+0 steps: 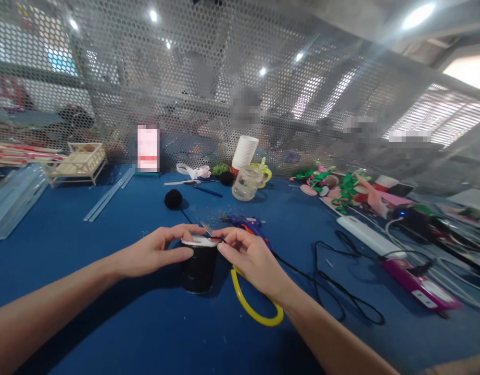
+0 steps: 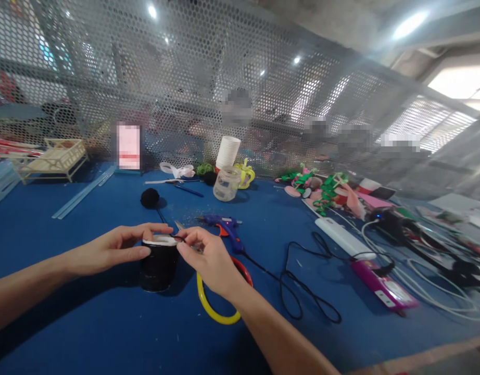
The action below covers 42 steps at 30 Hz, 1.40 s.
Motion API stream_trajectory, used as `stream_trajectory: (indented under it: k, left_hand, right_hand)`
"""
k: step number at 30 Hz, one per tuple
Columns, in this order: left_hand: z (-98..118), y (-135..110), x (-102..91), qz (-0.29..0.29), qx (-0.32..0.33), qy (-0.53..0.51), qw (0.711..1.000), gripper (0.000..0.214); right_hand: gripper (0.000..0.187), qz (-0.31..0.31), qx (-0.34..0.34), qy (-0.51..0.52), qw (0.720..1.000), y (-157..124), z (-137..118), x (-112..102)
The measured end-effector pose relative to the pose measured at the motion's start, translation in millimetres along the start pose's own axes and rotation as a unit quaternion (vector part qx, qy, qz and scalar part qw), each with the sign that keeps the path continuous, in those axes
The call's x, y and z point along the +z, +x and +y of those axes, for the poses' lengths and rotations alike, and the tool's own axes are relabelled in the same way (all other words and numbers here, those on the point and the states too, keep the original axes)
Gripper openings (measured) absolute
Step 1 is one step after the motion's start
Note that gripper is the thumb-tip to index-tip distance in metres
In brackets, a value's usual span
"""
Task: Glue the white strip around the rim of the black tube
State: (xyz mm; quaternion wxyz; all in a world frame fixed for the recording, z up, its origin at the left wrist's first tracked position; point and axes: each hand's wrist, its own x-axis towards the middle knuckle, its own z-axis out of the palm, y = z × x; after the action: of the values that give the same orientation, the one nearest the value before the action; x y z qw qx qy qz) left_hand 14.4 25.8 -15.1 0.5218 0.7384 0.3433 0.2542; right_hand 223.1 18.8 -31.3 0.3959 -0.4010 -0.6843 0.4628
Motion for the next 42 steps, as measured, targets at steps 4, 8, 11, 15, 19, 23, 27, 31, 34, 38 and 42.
stream_trajectory:
  k: [4,8,11,15,19,23,27,31,34,38,42]
  left_hand:
    - [2.8,-0.6,1.2,-0.006,0.003,-0.017,1.000,0.010]
    - [6.4,0.0,7.1,0.026,-0.019,-0.041,0.999,0.012]
    - [8.6,0.5,12.9,0.065,-0.041,-0.065,0.995,0.014]
    - [10.0,-0.2,18.3,0.100,-0.064,-0.105,0.987,0.015]
    - [8.9,-1.3,21.8,0.114,-0.073,-0.136,0.981,0.013]
    - [7.0,-1.2,25.2,0.132,-0.083,-0.166,0.974,0.009]
    - [6.6,-0.8,26.8,0.139,-0.086,-0.187,0.969,0.006]
    - [6.7,-1.5,27.5,0.140,-0.091,-0.191,0.967,0.006]
    - [6.8,-2.2,28.4,0.145,-0.095,-0.194,0.966,0.007]
    - [6.9,-1.7,29.3,0.147,-0.095,-0.200,0.964,0.007]
    - [7.0,-0.5,29.8,0.149,-0.098,-0.202,0.963,0.006]
  right_hand:
    - [0.015,0.003,0.010,0.009,1.000,-0.2,-0.3,4.4]
    - [0.014,0.006,-0.002,-0.002,1.000,-3.3,-1.5,6.5]
    - [0.015,0.011,-0.018,-0.007,1.000,-4.8,-2.0,7.6]
    - [0.015,0.023,-0.038,-0.018,0.999,-5.9,-2.5,9.2]
    - [0.015,0.026,-0.044,-0.030,0.998,-7.8,-3.0,11.0]
    - [0.015,0.029,-0.046,-0.034,0.998,-9.1,-3.4,12.1]
    - [0.015,0.034,-0.048,-0.035,0.998,-9.4,-4.0,12.3]
    - [0.016,0.039,-0.043,-0.043,0.997,-9.2,-4.4,13.1]
    - [0.015,0.041,-0.044,-0.040,0.997,-9.3,-4.6,14.0]
    - [0.015,0.039,-0.046,-0.036,0.998,-10.2,-4.5,13.8]
    - [0.014,0.037,-0.046,-0.039,0.997,-10.6,-3.8,13.0]
